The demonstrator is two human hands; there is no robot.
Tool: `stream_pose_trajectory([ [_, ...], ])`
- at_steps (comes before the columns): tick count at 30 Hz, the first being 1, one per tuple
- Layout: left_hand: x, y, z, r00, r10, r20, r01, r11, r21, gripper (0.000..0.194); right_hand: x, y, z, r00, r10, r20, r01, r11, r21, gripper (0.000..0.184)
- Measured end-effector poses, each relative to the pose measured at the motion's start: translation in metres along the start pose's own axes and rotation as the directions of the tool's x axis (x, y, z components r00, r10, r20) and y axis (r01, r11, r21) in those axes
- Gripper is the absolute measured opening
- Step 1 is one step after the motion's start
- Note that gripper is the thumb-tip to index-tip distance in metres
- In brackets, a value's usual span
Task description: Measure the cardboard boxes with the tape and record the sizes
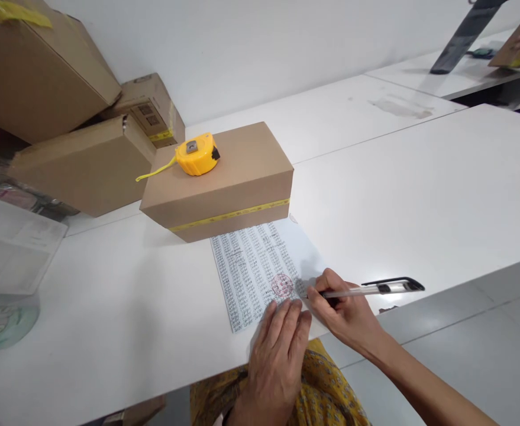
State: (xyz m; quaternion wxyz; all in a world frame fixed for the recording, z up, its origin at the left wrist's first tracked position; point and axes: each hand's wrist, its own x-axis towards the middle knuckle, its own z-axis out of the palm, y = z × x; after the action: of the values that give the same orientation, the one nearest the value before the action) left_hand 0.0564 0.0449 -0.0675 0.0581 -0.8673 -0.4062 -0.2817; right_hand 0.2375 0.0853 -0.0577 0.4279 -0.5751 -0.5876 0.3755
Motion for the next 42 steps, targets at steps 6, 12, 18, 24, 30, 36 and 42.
stream_pose_trajectory([
  [6, -0.0005, 0.0001, 0.0, 1.0, 0.006, 0.018, -0.006, 1.0, 0.016, 0.042, 0.0006, 0.0007, 0.0006, 0.999, -0.026, -0.034, 0.026, 1.0, 0.001, 0.034],
  [12, -0.0007, 0.0009, -0.0011, 1.0, 0.0, 0.027, 0.0, 1.0, 0.005, 0.043, 0.0002, 0.0041, -0.0001, 1.0, -0.029, -0.012, 0.029, 1.0, -0.012, 0.032],
  [18, -0.0028, 0.0008, -0.0009, 0.999, 0.001, 0.044, -0.002, 1.0, 0.013, 0.042, 0.0, 0.0027, -0.0001, 1.0, -0.021, 0.006, 0.022, 1.0, -0.019, 0.032],
  [24, -0.0015, 0.0, -0.0009, 0.999, 0.0, 0.042, -0.001, 1.0, 0.012, 0.042, 0.0, -0.0034, -0.0011, 1.0, 0.011, 0.011, -0.011, 1.0, -0.013, 0.032],
  [30, -0.0013, 0.0008, -0.0016, 1.0, 0.005, 0.03, -0.005, 1.0, 0.015, 0.042, -0.0001, -0.0015, -0.0019, 1.0, -0.023, 0.01, 0.023, 0.999, -0.033, 0.03],
  [36, -0.0009, 0.0005, -0.0013, 0.999, 0.001, 0.036, -0.001, 1.0, 0.019, 0.041, 0.0013, 0.0023, -0.0009, 0.999, -0.032, 0.029, 0.033, 0.999, -0.041, 0.029],
  [42, -0.002, -0.0006, 0.0008, 0.999, 0.006, 0.038, -0.007, 1.0, 0.016, 0.042, 0.0004, 0.0024, -0.0007, 0.999, -0.034, -0.031, 0.032, 0.998, -0.052, 0.029],
])
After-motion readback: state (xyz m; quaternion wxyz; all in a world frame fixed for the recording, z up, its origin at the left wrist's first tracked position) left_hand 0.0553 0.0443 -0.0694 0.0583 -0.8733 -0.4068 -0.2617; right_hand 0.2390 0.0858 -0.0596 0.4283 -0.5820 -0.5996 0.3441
